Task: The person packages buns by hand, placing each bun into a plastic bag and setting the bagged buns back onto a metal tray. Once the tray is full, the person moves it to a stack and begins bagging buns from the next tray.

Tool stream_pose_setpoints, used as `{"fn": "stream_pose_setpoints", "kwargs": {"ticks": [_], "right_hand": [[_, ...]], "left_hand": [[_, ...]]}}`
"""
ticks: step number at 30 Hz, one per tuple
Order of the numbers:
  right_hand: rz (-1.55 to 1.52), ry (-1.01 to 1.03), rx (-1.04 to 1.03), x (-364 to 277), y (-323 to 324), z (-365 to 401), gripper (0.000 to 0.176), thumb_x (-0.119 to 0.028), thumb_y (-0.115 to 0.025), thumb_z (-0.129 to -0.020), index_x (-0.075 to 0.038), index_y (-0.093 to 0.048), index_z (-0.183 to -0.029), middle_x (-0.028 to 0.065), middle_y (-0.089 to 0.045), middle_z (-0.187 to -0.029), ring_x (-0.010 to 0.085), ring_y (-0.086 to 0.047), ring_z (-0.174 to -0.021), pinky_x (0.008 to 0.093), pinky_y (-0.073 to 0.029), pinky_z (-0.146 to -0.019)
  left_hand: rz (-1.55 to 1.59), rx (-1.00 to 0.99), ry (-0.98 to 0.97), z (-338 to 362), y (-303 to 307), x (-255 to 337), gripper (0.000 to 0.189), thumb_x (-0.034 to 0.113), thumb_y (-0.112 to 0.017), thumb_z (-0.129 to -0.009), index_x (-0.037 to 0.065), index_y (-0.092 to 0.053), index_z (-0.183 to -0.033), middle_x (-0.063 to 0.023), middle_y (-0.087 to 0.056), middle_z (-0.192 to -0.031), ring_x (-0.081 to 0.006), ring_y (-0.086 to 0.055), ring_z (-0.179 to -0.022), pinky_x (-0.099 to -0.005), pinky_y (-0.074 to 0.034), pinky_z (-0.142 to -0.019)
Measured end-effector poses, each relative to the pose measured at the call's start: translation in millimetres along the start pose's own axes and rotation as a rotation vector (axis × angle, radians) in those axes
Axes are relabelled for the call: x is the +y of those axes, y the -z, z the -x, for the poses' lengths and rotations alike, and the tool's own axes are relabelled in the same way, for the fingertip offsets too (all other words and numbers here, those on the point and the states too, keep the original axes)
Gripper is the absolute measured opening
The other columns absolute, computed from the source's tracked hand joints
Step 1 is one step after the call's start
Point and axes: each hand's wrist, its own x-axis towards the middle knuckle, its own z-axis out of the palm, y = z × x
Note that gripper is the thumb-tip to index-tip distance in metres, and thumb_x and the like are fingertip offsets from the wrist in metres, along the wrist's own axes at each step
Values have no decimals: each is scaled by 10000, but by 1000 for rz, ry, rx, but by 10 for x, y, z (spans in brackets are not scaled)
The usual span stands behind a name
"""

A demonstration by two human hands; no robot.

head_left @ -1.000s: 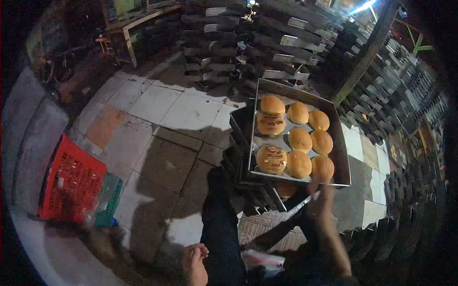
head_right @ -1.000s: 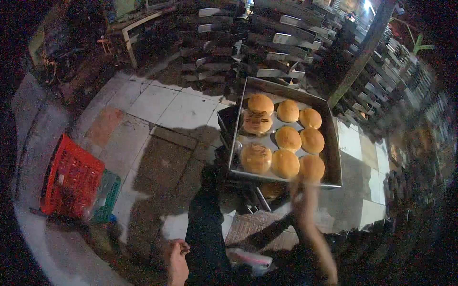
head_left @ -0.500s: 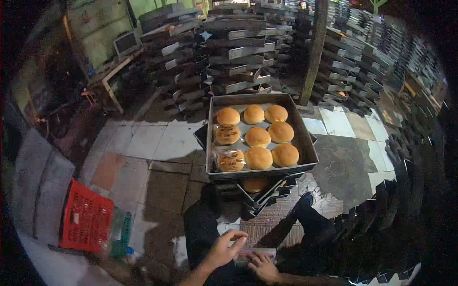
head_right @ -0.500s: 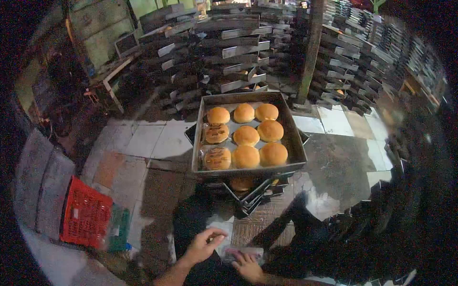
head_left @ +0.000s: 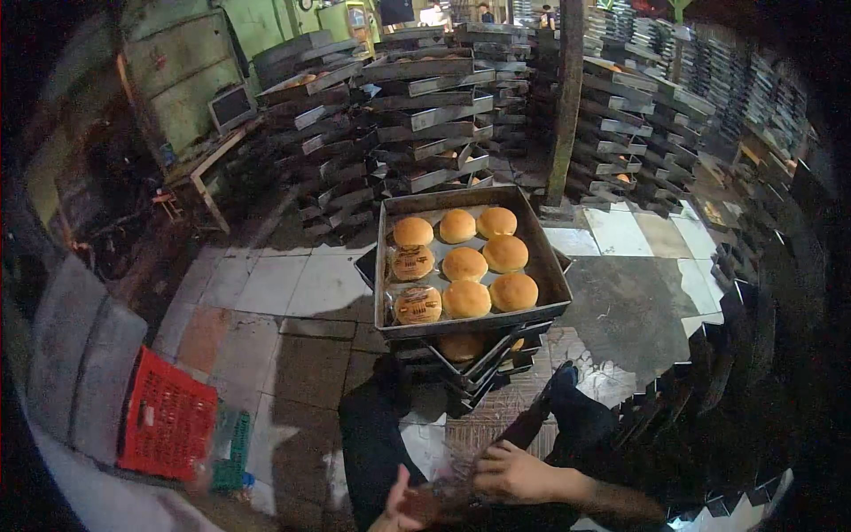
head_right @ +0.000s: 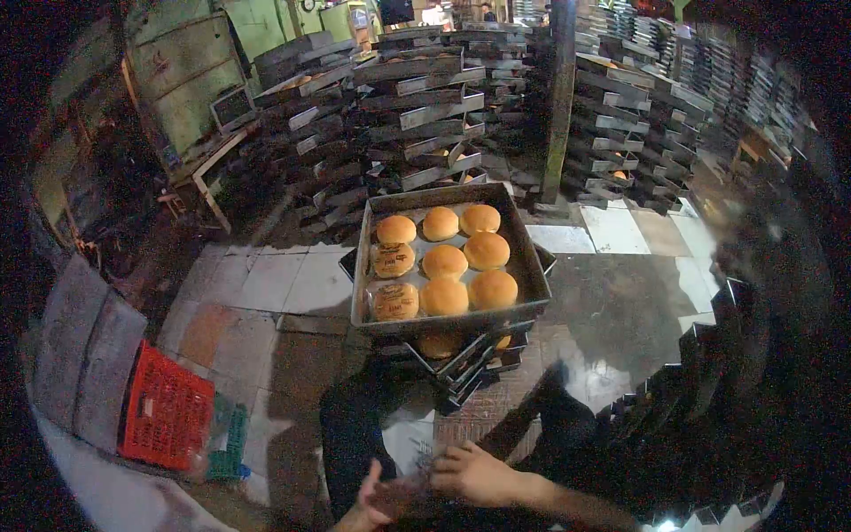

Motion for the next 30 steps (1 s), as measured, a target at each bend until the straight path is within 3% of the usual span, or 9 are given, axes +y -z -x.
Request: {"fn": "stream_pose_setpoints", "kwargs": {"ticks": [3,5,12,16,24,25,27,28,30], "right_hand": [[233,192,-110,-116,188,-63,281,-195,-502,-730,-135,-573,-995,41,-540,-1004,231,-460,-1008,443,-317,-900],[395,260,-202,-208,399,-105,370,-217,-485,-720,-167,-556,-1080,24,-541,-1031,213,-443,-1038,495,-266,-950],[464,485,-290,-320,628,-606,270,-239,-492,-679,-142,-599,-908,20,-562,-1058,216,-427,-1110,486,-280,-976],[416,486,-380,-288,963,-935,263,-249,-493,-685,-140,-592,-903,24,-568,-1029,209,-450,-1092,482,-306,-962],[571,446,-160,527,1284,-1586,225,-211,-577,-686,-101,-593,-882,53,-593,-978,215,-528,-994,435,-385,-848],[643,391,-4,627,1327,-1758,232,-206,-588,-709,-78,-586,-902,67,-591,-981,233,-537,-980,416,-396,-832],[346,-1015,230,661,1338,-2439,248,-141,-596,-749,-43,-562,-974,99,-575,-1007,260,-543,-964,366,-416,-807],[334,-67,510,1393,1309,-2309,251,-71,-565,-784,-24,-533,-1029,129,-562,-1010,283,-543,-952,336,-431,-777],[244,-307,511,2236,1380,-2620,227,-65,-546,-802,-18,-538,-1024,156,-557,-1003,314,-542,-939,339,-437,-788]], "left_hand": [[345,-711,88,-60,337,415,862,677,-369,-751,-22,-332,-1255,-207,-416,-1240,-318,-461,-1082,-503,-378,-879],[-400,-383,-293,126,191,596,888,645,-460,-727,-53,-308,-1255,-243,-405,-1228,-357,-462,-1083,-496,-415,-869],[-486,-357,-84,136,-57,1184,814,553,-492,-768,-87,-305,-1235,-229,-445,-1192,-404,-518,-984,-467,-485,-753],[-1021,-4,-196,411,-559,1454,510,316,-622,-770,-27,-493,-1125,-137,-614,-873,-213,-595,-802,-354,-500,-664],[-1050,290,-774,175,-540,1692,214,190,-577,-804,26,-574,-666,-36,-546,-645,-135,-513,-601,-282,-428,-569],[-495,86,-817,-13,-431,1652,243,166,-614,-804,73,-465,-636,4,-475,-605,-78,-418,-530,-247,-354,-475],[-360,34,-959,-315,-207,1765,225,177,-603,-812,69,-479,-658,-10,-478,-603,-94,-427,-523,-246,-342,-463],[-230,-21,-1114,-402,-163,1828,211,188,-591,-819,66,-493,-679,-24,-482,-601,-111,-437,-516,-245,-330,-450],[-36,168,-962,-453,-257,1863,197,200,-544,-846,54,-505,-720,-53,-493,-604,-141,-443,-501,-253,-321,-446]]}}
